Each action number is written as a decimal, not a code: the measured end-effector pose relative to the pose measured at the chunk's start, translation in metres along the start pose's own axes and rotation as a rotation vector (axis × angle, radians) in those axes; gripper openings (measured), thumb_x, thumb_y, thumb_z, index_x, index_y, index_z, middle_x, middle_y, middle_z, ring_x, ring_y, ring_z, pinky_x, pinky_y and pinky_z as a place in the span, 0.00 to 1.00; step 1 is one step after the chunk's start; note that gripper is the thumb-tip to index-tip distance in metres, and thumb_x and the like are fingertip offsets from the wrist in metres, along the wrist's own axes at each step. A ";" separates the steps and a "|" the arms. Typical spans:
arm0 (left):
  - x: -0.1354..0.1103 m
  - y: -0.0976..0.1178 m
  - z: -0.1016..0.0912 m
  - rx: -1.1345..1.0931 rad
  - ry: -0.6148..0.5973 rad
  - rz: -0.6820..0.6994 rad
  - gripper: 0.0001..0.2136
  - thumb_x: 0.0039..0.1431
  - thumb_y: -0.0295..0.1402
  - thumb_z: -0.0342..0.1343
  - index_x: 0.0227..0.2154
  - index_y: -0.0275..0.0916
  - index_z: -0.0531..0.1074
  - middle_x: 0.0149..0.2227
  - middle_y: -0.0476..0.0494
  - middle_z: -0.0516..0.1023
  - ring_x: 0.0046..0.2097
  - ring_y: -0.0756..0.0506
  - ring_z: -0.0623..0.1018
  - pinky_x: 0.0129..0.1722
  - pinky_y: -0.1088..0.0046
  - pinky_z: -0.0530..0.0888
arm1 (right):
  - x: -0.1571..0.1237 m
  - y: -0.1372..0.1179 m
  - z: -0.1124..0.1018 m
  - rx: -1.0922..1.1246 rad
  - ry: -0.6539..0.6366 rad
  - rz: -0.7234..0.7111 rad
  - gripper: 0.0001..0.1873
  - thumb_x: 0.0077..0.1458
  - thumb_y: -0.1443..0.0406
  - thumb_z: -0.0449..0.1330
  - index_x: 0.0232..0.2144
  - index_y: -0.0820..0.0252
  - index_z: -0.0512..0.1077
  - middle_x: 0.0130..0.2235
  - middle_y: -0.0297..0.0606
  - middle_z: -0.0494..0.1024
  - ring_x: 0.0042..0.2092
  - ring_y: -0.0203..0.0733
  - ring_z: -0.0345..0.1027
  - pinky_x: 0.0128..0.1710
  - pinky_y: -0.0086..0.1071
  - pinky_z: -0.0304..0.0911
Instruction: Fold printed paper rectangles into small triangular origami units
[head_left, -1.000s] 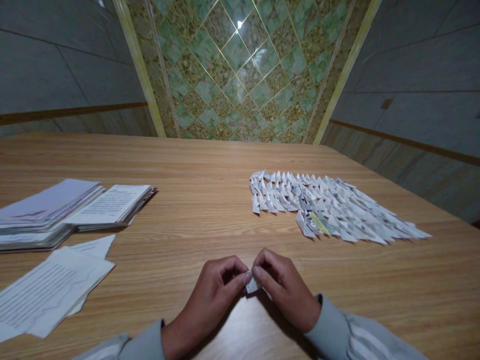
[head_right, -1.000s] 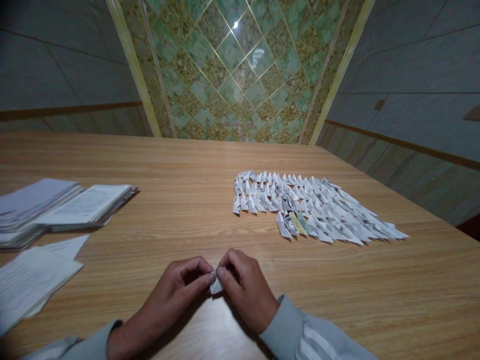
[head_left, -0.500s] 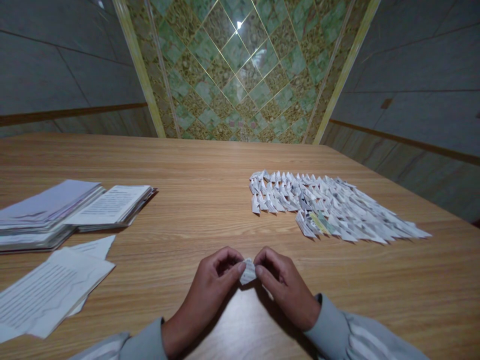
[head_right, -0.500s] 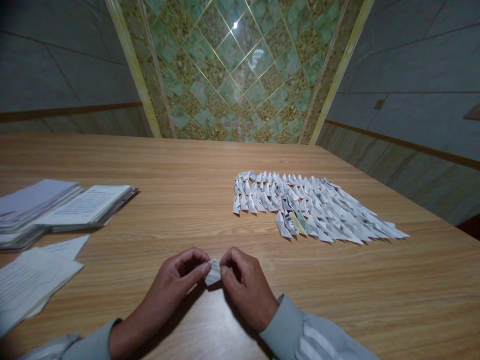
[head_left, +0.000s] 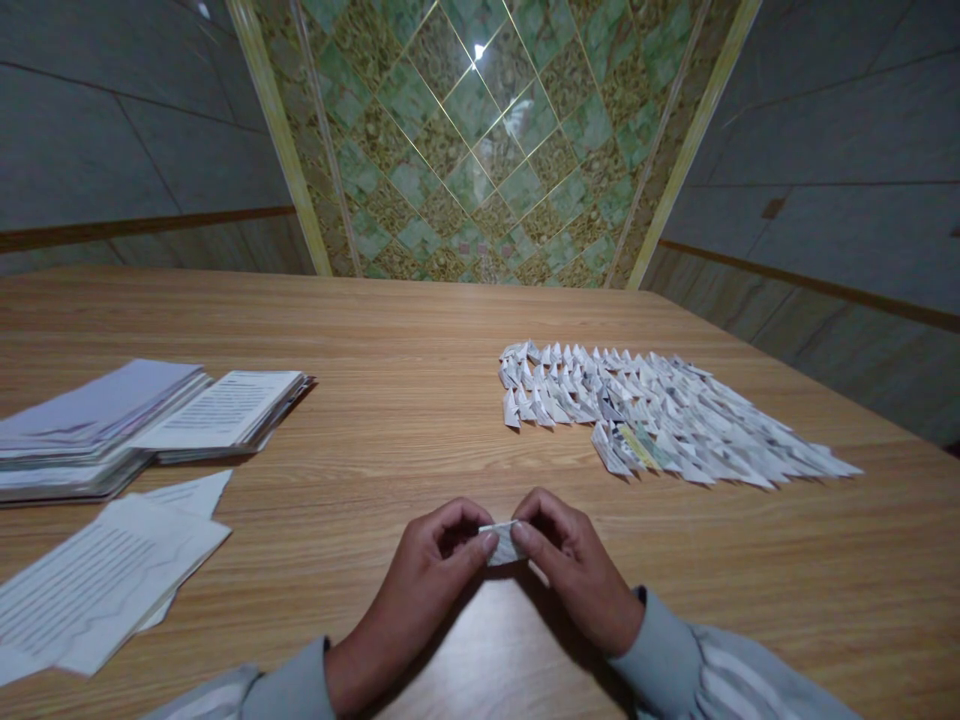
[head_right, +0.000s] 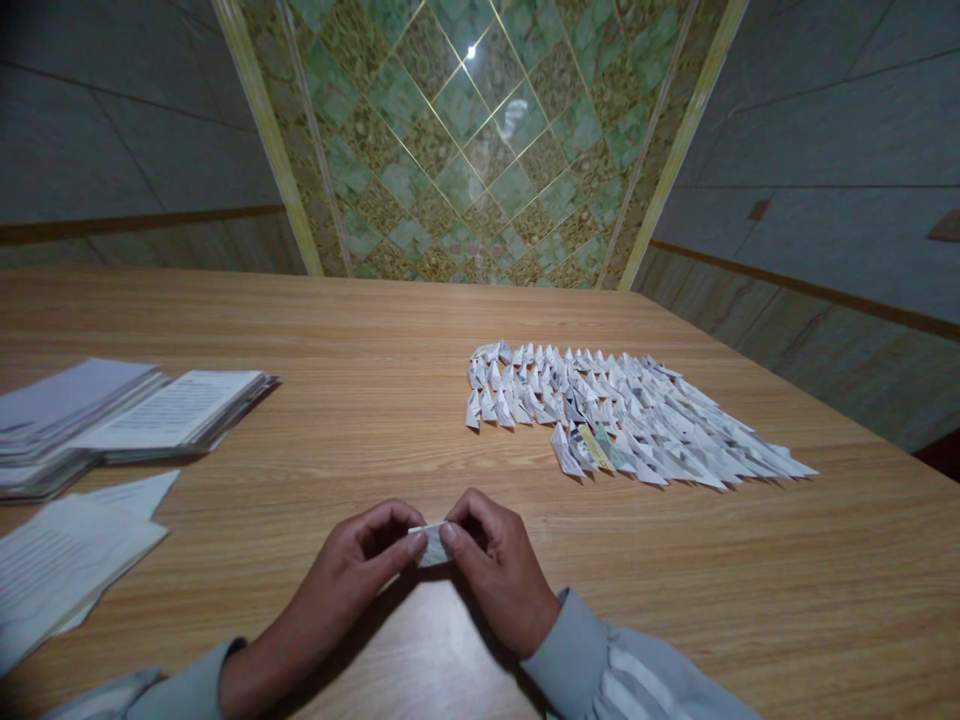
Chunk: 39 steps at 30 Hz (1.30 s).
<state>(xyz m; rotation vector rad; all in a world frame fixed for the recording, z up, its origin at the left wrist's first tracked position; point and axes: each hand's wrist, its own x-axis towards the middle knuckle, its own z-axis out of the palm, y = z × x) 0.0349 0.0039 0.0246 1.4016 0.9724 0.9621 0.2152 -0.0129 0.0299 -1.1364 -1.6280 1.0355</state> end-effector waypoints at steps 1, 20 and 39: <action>0.000 -0.001 0.000 0.001 0.003 0.007 0.10 0.55 0.39 0.61 0.28 0.36 0.74 0.26 0.49 0.72 0.30 0.48 0.69 0.29 0.75 0.66 | 0.000 0.000 0.000 -0.012 -0.006 0.012 0.13 0.61 0.59 0.55 0.27 0.59 0.66 0.27 0.30 0.66 0.31 0.37 0.60 0.30 0.29 0.54; 0.001 0.005 0.000 -0.036 0.029 -0.021 0.09 0.52 0.37 0.62 0.26 0.35 0.75 0.25 0.47 0.75 0.29 0.47 0.72 0.30 0.74 0.68 | 0.001 -0.004 -0.002 -0.072 -0.046 0.040 0.07 0.59 0.64 0.54 0.29 0.59 0.67 0.27 0.31 0.68 0.31 0.37 0.61 0.30 0.29 0.54; -0.004 0.007 0.001 0.150 -0.025 0.072 0.09 0.59 0.35 0.59 0.28 0.37 0.79 0.28 0.45 0.81 0.32 0.45 0.77 0.33 0.73 0.71 | -0.001 -0.001 0.001 -0.083 -0.037 -0.034 0.10 0.62 0.60 0.57 0.32 0.60 0.69 0.30 0.33 0.72 0.32 0.37 0.65 0.32 0.29 0.58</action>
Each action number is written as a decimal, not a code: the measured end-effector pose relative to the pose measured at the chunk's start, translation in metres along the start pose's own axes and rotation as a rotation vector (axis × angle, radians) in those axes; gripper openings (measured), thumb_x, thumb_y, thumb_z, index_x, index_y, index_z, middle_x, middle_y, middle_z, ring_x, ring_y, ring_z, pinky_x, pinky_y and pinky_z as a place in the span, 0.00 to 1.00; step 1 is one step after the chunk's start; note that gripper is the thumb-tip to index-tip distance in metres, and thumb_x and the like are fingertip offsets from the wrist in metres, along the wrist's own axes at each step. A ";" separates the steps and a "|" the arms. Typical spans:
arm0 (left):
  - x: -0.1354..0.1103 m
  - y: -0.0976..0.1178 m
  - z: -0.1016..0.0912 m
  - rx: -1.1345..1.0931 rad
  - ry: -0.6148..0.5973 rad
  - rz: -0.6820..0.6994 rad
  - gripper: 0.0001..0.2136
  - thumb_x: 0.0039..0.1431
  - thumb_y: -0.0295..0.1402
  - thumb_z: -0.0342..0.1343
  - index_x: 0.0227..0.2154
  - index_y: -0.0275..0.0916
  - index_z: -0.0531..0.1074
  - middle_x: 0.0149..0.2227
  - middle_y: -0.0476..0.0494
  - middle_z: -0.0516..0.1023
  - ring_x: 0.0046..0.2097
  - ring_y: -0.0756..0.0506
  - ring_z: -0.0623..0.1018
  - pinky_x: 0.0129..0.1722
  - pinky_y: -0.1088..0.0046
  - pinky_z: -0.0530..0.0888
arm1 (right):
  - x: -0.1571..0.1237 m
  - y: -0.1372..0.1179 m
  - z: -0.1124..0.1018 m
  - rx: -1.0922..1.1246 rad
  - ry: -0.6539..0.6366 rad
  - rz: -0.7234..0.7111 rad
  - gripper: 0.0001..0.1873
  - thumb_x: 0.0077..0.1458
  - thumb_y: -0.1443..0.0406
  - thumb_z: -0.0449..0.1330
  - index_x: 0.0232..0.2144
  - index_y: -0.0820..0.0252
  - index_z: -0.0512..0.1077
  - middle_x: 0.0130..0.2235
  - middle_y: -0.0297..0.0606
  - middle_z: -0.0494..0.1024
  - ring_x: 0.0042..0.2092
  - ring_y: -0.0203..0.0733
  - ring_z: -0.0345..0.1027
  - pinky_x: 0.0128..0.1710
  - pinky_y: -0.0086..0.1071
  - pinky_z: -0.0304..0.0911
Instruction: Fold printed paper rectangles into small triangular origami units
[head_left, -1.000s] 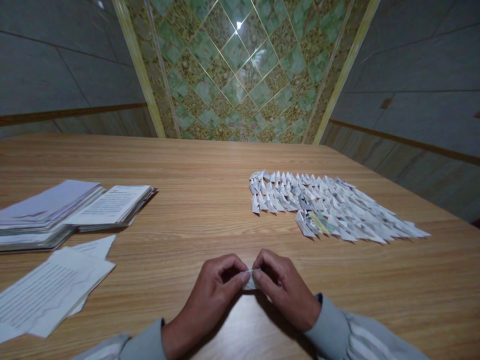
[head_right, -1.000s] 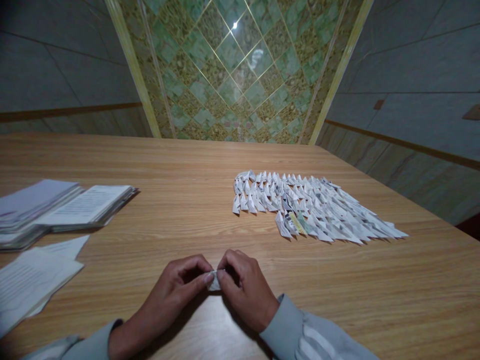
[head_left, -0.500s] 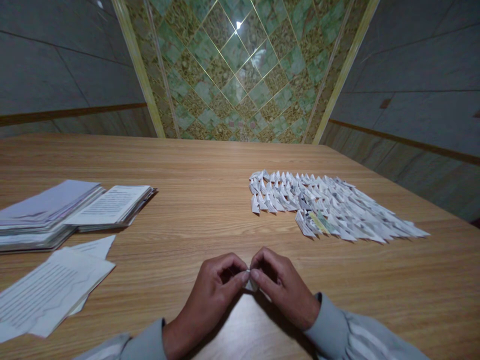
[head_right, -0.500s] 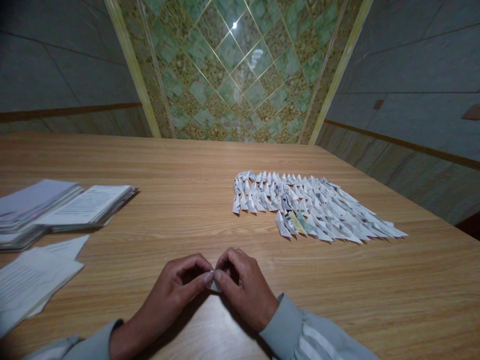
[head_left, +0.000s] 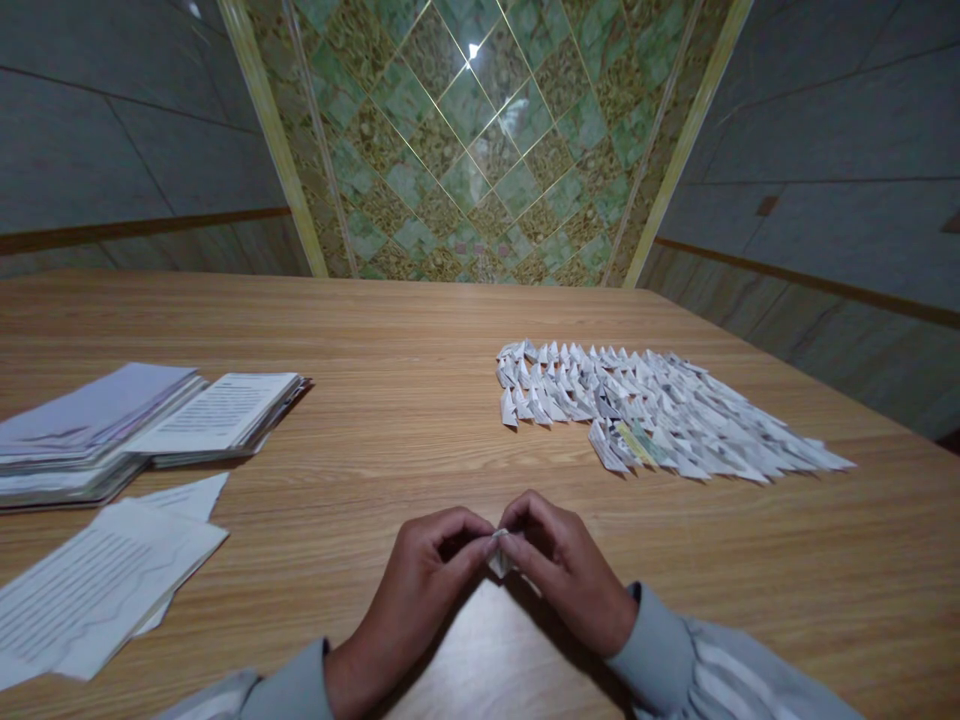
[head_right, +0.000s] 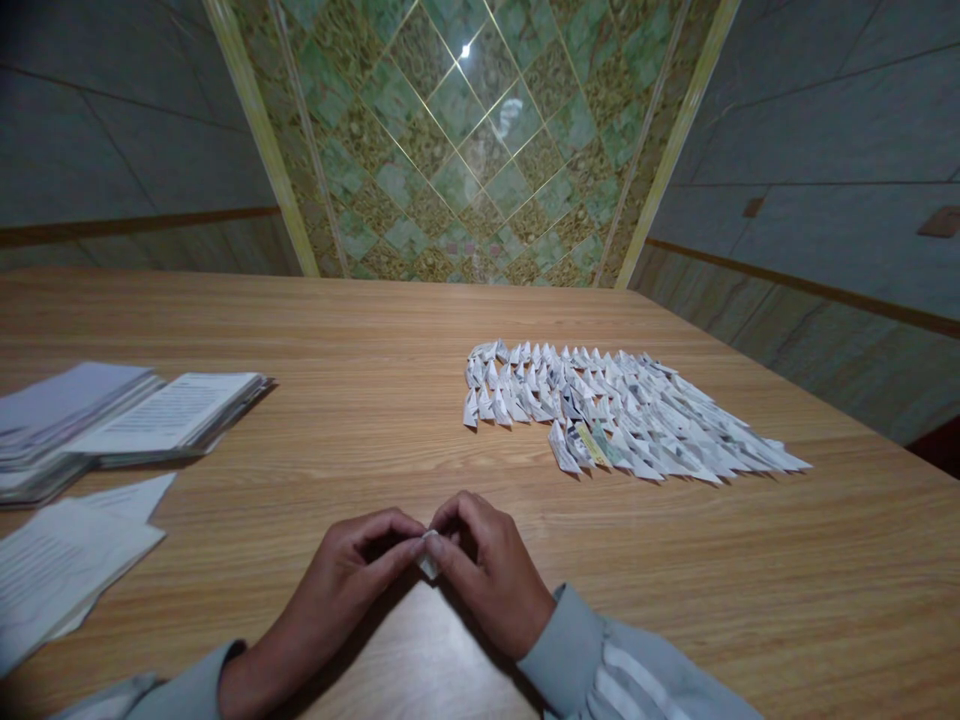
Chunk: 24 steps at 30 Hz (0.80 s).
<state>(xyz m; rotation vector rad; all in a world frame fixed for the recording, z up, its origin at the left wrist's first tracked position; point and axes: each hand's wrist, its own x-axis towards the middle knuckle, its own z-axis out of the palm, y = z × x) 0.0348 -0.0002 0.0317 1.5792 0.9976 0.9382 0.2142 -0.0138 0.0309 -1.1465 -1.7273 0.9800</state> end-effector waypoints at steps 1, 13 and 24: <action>-0.001 0.000 0.000 0.026 0.004 0.019 0.09 0.59 0.35 0.59 0.27 0.37 0.78 0.27 0.45 0.80 0.31 0.45 0.77 0.32 0.74 0.70 | -0.001 0.000 0.000 -0.018 0.007 -0.007 0.09 0.62 0.60 0.57 0.31 0.60 0.69 0.30 0.33 0.72 0.32 0.37 0.65 0.32 0.29 0.58; 0.000 0.001 0.002 0.041 0.026 0.030 0.09 0.59 0.35 0.59 0.26 0.37 0.78 0.26 0.46 0.79 0.30 0.46 0.76 0.31 0.75 0.69 | 0.002 -0.002 -0.002 -0.010 0.076 -0.001 0.09 0.59 0.64 0.59 0.28 0.61 0.73 0.28 0.34 0.75 0.32 0.38 0.68 0.32 0.30 0.61; 0.001 0.002 -0.001 0.143 0.065 0.085 0.09 0.59 0.35 0.58 0.26 0.39 0.77 0.26 0.47 0.78 0.30 0.46 0.76 0.31 0.74 0.68 | 0.003 0.006 -0.002 -0.129 0.101 -0.079 0.10 0.59 0.62 0.62 0.28 0.59 0.79 0.27 0.36 0.78 0.30 0.38 0.71 0.31 0.30 0.62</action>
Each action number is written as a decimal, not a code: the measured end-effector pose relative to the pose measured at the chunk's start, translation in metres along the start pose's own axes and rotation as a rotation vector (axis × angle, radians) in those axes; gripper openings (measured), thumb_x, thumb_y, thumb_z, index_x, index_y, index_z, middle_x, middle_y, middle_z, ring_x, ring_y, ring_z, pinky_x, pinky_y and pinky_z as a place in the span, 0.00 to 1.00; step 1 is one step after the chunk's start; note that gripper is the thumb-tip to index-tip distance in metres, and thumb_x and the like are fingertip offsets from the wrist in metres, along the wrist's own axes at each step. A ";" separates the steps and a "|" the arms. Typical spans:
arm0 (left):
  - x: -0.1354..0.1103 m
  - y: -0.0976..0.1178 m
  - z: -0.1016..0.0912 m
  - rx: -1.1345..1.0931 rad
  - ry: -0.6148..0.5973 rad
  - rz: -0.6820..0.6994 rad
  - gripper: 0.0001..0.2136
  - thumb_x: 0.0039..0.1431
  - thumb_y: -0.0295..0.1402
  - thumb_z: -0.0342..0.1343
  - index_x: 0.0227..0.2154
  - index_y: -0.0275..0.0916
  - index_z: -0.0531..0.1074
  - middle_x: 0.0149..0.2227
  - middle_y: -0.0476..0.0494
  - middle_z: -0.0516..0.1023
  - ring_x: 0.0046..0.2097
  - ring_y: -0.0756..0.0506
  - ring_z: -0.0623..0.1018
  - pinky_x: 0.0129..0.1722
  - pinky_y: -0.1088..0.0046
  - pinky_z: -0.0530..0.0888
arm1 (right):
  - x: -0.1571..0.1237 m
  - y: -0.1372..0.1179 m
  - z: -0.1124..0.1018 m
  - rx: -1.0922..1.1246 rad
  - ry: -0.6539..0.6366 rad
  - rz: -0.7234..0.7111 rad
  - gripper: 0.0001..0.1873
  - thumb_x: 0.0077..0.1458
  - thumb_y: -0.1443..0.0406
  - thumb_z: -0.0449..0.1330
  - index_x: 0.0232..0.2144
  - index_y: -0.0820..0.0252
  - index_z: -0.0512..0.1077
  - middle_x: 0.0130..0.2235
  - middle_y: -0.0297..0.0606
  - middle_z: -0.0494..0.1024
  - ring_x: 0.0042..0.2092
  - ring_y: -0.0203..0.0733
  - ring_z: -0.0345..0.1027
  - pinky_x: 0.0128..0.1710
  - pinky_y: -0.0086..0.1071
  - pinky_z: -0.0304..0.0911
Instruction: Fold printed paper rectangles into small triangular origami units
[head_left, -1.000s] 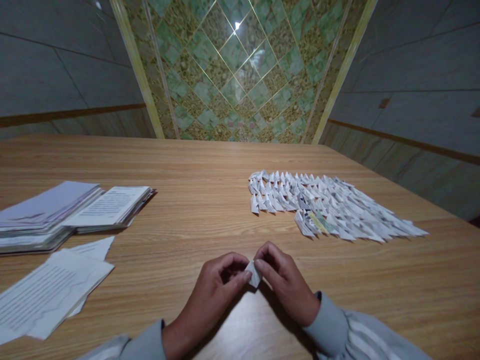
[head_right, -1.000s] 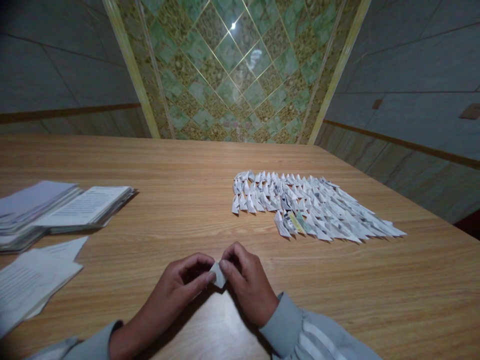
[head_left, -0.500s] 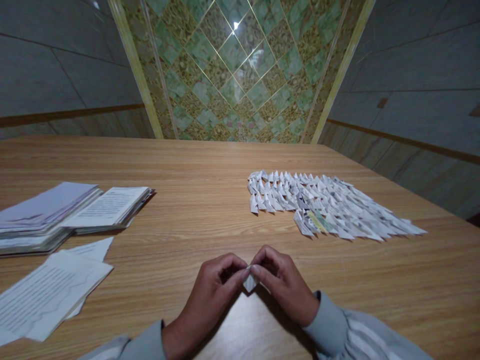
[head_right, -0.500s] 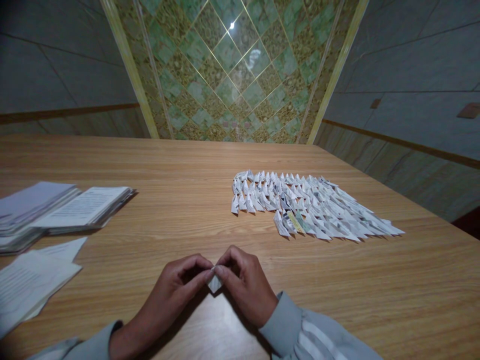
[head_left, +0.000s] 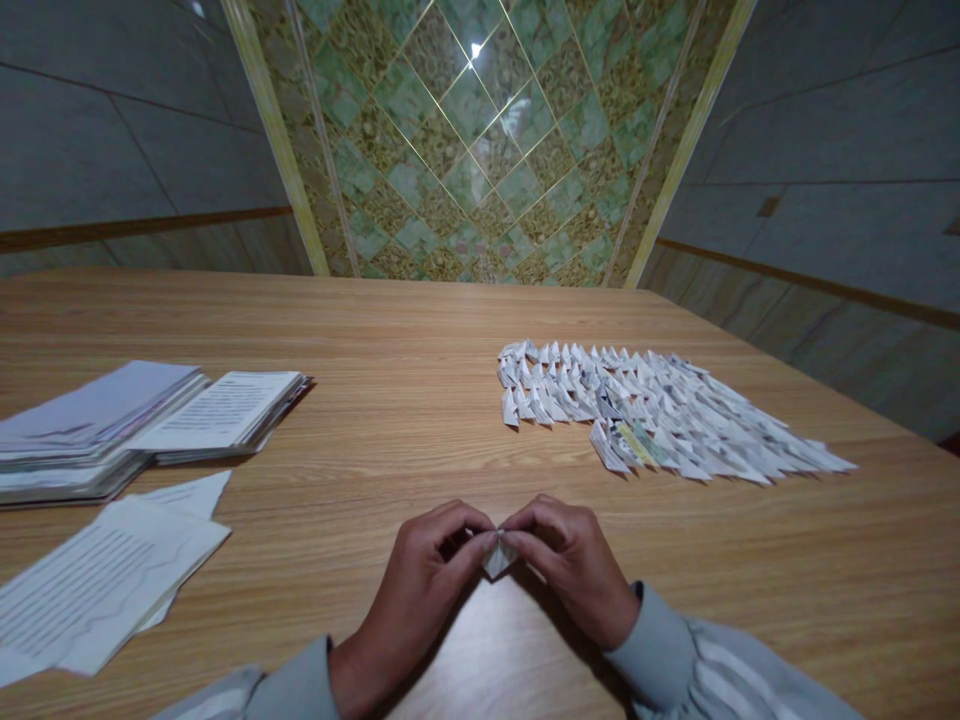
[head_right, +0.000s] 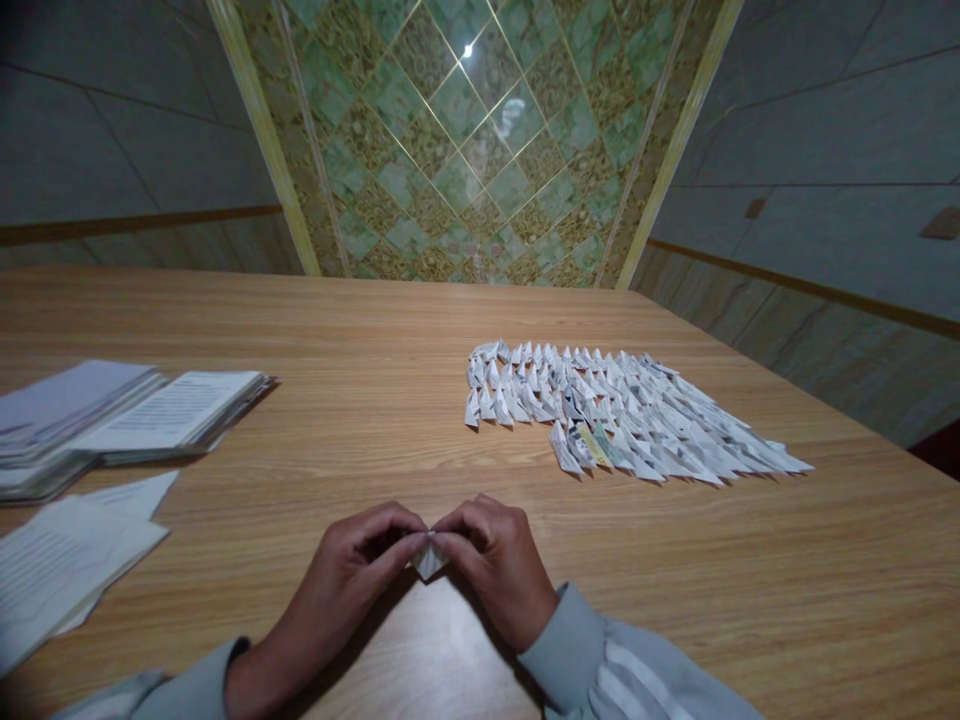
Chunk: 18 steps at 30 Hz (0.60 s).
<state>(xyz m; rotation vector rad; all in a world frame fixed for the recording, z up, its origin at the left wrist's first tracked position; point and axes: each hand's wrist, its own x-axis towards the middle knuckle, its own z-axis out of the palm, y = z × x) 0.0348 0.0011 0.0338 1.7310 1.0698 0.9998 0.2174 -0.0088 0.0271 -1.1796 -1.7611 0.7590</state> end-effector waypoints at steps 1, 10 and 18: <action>0.000 0.000 0.000 0.011 -0.003 0.016 0.10 0.60 0.35 0.57 0.25 0.39 0.76 0.25 0.47 0.77 0.30 0.46 0.75 0.30 0.74 0.68 | 0.000 0.000 0.000 -0.007 0.001 -0.006 0.10 0.59 0.62 0.62 0.28 0.59 0.79 0.27 0.36 0.78 0.30 0.38 0.70 0.31 0.29 0.62; -0.004 0.001 0.001 -0.132 0.059 -0.061 0.12 0.63 0.38 0.55 0.26 0.38 0.71 0.24 0.50 0.71 0.28 0.49 0.71 0.28 0.76 0.66 | -0.002 -0.013 -0.004 0.008 0.064 -0.005 0.09 0.59 0.66 0.60 0.27 0.60 0.76 0.27 0.35 0.77 0.31 0.38 0.70 0.32 0.29 0.61; 0.002 -0.009 0.004 -0.462 0.210 -0.197 0.13 0.62 0.44 0.57 0.34 0.39 0.67 0.30 0.49 0.77 0.24 0.52 0.71 0.22 0.78 0.70 | 0.000 -0.006 -0.003 0.130 0.237 0.079 0.09 0.61 0.62 0.56 0.31 0.60 0.70 0.29 0.35 0.75 0.32 0.38 0.69 0.31 0.28 0.63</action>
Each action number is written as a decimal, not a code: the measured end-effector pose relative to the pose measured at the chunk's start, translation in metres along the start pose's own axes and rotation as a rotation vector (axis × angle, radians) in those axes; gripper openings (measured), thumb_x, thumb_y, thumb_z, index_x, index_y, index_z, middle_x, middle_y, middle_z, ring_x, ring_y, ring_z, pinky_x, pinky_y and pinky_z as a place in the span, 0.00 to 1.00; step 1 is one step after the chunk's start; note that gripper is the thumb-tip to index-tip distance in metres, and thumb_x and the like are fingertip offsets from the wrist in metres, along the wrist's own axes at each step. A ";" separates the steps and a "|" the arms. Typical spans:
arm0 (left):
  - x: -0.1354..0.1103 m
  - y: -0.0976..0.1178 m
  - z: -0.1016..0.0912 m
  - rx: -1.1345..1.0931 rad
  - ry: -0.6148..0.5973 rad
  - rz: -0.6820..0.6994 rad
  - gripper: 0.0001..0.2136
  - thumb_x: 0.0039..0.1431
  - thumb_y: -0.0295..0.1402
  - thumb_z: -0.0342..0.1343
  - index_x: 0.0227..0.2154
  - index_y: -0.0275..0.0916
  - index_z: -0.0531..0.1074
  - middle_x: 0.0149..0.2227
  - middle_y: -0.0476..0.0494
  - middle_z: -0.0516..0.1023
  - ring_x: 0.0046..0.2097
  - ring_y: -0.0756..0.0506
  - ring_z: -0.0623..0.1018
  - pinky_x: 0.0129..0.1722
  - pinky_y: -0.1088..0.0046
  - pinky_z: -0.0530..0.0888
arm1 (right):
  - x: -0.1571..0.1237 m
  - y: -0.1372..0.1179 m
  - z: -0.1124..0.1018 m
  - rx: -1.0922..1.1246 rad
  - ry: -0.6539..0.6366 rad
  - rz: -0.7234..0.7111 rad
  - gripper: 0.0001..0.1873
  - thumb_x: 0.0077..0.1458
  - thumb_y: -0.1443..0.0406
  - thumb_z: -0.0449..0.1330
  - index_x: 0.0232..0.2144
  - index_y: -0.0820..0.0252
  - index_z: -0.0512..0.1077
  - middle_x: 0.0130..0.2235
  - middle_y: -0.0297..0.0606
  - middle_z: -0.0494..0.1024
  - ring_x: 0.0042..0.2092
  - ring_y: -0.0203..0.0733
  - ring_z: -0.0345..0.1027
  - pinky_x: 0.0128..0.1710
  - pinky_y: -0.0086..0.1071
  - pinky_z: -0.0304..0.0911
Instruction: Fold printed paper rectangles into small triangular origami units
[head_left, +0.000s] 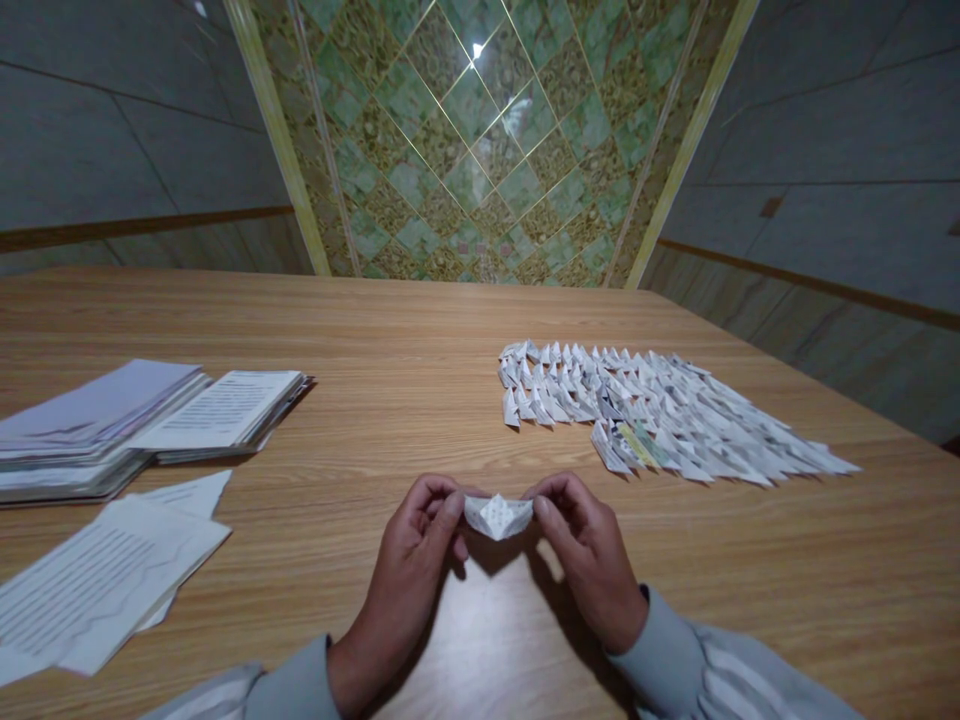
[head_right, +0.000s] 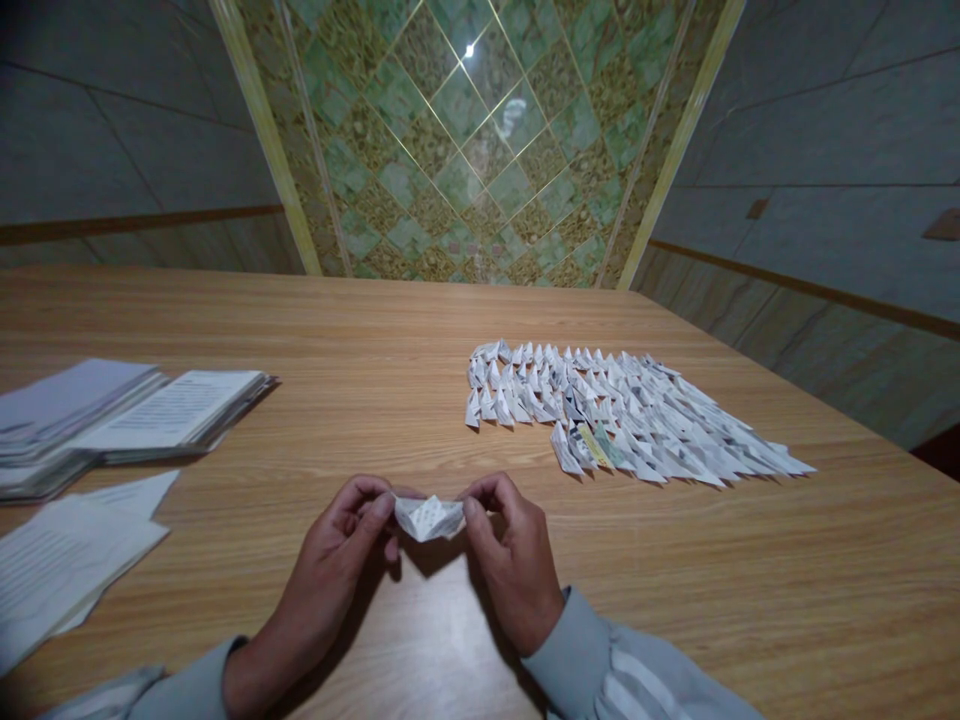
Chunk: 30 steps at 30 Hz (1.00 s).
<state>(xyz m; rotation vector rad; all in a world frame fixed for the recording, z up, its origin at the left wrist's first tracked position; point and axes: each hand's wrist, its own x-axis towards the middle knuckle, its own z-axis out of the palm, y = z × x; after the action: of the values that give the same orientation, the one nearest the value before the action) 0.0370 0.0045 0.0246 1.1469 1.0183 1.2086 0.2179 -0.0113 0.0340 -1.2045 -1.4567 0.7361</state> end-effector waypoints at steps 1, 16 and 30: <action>0.001 0.000 0.000 -0.033 0.010 -0.006 0.13 0.62 0.44 0.57 0.34 0.39 0.66 0.33 0.47 0.78 0.24 0.52 0.72 0.23 0.77 0.71 | -0.001 0.001 0.000 -0.003 0.011 -0.011 0.08 0.61 0.62 0.55 0.31 0.59 0.69 0.29 0.35 0.74 0.32 0.38 0.69 0.31 0.28 0.63; -0.005 -0.002 -0.001 -0.066 -0.022 0.040 0.11 0.63 0.43 0.56 0.35 0.41 0.65 0.40 0.43 0.82 0.37 0.45 0.80 0.36 0.71 0.74 | -0.004 -0.016 -0.002 -0.214 -0.184 -0.340 0.14 0.48 0.75 0.56 0.36 0.59 0.73 0.47 0.43 0.73 0.51 0.48 0.66 0.49 0.40 0.62; -0.007 0.001 0.002 -0.203 -0.085 -0.037 0.13 0.61 0.43 0.59 0.33 0.40 0.66 0.37 0.43 0.82 0.36 0.46 0.79 0.38 0.72 0.73 | -0.001 -0.008 -0.002 -0.281 -0.114 -0.329 0.09 0.56 0.70 0.63 0.24 0.60 0.71 0.27 0.35 0.75 0.32 0.41 0.65 0.33 0.32 0.56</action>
<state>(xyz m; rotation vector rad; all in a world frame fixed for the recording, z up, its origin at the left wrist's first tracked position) 0.0379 -0.0022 0.0253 1.0077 0.8289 1.1941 0.2169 -0.0153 0.0416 -1.1032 -1.8447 0.3888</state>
